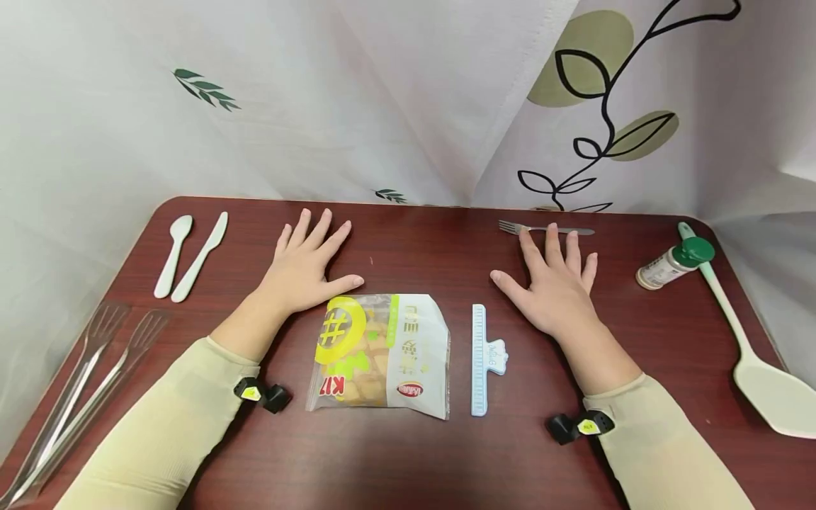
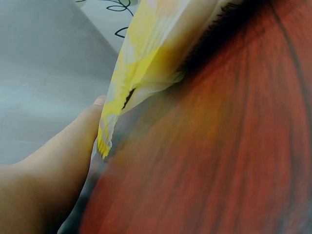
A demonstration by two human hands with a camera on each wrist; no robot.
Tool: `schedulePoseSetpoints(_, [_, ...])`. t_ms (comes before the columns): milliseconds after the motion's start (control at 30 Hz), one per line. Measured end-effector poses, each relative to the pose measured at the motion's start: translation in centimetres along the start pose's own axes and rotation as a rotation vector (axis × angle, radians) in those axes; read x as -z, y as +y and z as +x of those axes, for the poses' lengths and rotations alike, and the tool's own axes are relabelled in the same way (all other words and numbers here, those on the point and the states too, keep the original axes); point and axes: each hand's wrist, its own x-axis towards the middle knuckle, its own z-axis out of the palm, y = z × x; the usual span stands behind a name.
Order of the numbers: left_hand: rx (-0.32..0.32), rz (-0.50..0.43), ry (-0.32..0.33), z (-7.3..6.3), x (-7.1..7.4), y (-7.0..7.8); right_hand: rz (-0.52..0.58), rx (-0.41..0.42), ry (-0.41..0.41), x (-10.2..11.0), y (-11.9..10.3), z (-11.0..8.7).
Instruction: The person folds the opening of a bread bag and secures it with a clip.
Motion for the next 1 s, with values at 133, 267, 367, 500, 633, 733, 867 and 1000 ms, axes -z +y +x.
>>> schedulePoseSetpoints(133, [-0.004,-0.016,-0.012,0.0,-0.2,0.1,0.064,0.058,0.055,-0.4,-0.6,-0.2])
schedulePoseSetpoints(267, [-0.024,-0.034,-0.005,0.0,-0.3,0.4,0.162,0.158,0.118,-1.0,-1.4,-0.5])
schedulePoseSetpoints(367, [-0.055,-0.043,0.005,0.1,-0.4,0.8,0.281,0.267,0.167,-1.3,-1.8,-0.6])
schedulePoseSetpoints(500, [-0.106,-0.062,-0.004,0.0,-0.5,1.4,0.378,0.387,0.168,-1.8,-2.3,-0.7])
schedulePoseSetpoints(633, [-0.143,-0.082,-0.021,-0.1,-0.5,2.0,0.408,0.464,0.138,-2.2,-3.0,-1.2])
schedulePoseSetpoints(733, [-0.160,-0.108,-0.029,-0.2,-0.5,2.1,0.433,0.532,0.108,-2.5,-3.6,-1.6])
schedulePoseSetpoints(867, [-0.176,-0.136,-0.030,-0.3,-0.5,2.2,0.444,0.617,0.042,-2.8,-4.0,-1.9])
schedulePoseSetpoints(1000, [-0.214,-0.168,-0.017,-0.3,-0.4,2.4,0.475,0.626,0.002,-2.9,-4.4,-2.0])
